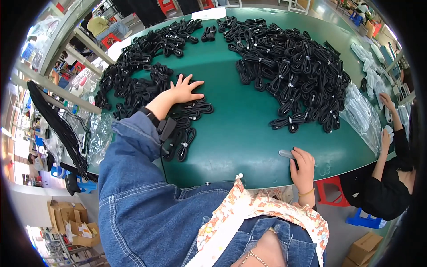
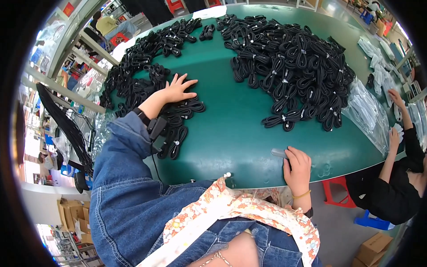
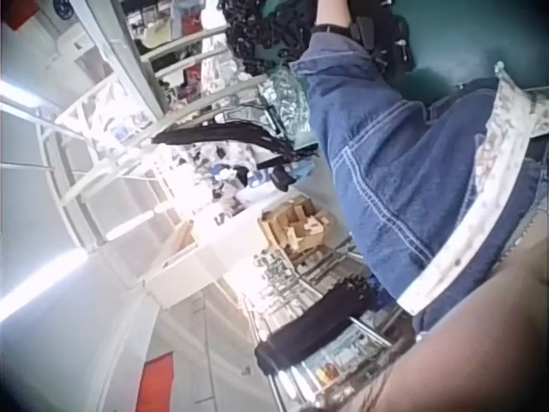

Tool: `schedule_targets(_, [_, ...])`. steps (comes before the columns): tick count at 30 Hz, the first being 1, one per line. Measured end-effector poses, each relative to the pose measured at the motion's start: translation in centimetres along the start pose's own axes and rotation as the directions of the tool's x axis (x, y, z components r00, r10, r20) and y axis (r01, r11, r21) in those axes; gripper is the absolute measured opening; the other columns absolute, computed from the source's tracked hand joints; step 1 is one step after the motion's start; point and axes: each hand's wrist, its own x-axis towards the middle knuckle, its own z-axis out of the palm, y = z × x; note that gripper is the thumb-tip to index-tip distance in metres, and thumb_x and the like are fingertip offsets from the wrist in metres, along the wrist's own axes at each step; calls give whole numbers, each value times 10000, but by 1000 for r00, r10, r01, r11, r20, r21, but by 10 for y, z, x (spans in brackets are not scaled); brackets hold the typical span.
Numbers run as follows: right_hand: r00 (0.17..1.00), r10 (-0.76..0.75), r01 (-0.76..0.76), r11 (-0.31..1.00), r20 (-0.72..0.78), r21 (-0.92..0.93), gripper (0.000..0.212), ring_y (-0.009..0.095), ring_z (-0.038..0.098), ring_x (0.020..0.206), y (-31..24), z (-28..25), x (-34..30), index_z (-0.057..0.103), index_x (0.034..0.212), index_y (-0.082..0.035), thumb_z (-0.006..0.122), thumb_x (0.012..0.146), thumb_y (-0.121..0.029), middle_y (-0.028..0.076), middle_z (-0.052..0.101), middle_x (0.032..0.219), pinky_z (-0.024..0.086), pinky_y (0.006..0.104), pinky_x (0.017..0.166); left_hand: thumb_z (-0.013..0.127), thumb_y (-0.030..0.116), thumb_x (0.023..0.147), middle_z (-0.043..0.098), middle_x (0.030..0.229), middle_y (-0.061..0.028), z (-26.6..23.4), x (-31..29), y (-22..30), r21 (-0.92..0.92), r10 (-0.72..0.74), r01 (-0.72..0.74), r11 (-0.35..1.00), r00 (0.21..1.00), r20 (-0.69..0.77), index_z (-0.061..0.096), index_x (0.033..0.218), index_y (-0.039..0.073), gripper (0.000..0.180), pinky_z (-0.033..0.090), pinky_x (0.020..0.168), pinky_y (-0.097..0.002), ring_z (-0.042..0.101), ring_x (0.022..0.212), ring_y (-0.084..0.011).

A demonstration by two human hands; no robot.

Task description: The person picks up a bundled cable, turns it over to inspect it, and places it back on the table. After repeating this process with several cables, the person gathers a handful of cables and moves them to a different area of the work surface.

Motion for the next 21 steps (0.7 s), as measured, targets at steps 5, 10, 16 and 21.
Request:
schedule_targets(5, [1000,-25,24,999,8,24,261,281,496,896,4,4,-4,547,965,-25,554,704,-19,112,545,924,387,356,777,618,444,666,247,1338,-100,-10,-64,31,-51,288,-285,957,956,53,415,1221,255,621,114,956,-618,179,1254,-330])
schedule_targets(10, [996,8,-16,995,92,96,282,299,489,826,7,-3,6,542,969,1,567,690,-24,126,514,823,400,342,739,622,204,647,397,1193,-69,11,-106,47,171,376,-351,920,915,-147,492,1114,162,487,163,945,-607,328,1180,-264])
schedule_targets(16, [895,-53,6,994,444,107,373,288,502,703,13,-19,31,537,982,20,580,614,-23,121,504,763,422,321,663,585,95,620,463,1074,-91,28,-83,45,211,427,-375,903,841,-333,485,1000,77,393,284,889,-583,451,1041,-256])
schedule_targets(21, [794,-110,-18,979,598,205,344,228,502,639,16,-34,44,528,936,35,532,595,-7,98,491,709,422,292,597,562,19,675,486,1067,-110,11,-97,42,-235,187,-349,907,834,-519,425,1013,44,365,391,847,-474,524,966,-226])
